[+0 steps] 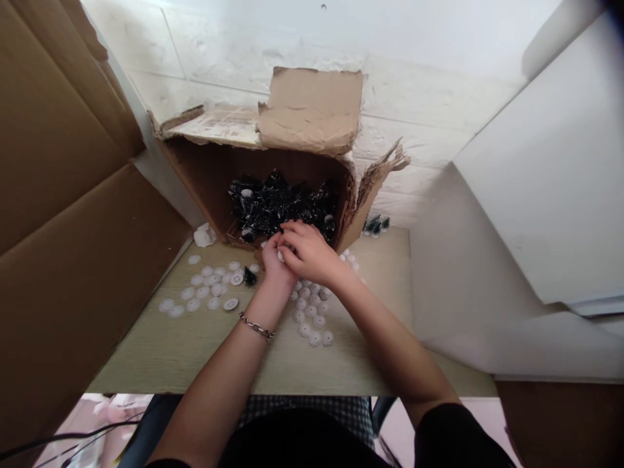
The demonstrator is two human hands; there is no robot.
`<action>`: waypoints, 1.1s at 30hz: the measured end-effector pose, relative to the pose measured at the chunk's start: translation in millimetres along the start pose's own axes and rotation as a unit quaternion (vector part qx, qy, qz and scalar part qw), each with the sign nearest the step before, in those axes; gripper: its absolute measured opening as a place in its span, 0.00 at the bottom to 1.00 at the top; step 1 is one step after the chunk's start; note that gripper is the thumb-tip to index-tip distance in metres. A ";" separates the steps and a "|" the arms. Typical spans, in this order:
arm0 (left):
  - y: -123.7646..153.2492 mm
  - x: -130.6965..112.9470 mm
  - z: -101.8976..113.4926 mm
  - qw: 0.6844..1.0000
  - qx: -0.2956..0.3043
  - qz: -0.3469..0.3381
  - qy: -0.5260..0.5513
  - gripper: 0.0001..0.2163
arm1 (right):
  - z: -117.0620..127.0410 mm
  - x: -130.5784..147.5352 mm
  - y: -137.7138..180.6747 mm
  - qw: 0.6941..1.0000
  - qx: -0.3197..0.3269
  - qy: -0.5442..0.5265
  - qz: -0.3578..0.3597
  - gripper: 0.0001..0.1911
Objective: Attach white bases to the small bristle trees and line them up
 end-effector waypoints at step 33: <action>5.0 -11.5 -5.8 0.998 -0.014 0.035 0.059 0.13 | 28.6 -33.2 6.4 0.973 -0.171 0.039 -0.148 0.16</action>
Point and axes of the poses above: each hand's wrist, its own y-axis away from the middle knuckle, its own z-axis out of the back of the hand, x = y × z, the point moved 6 cm from there along -y, towards the middle knuckle, and after that the axes turned 7 degrees about x, right-handed, at the moved point
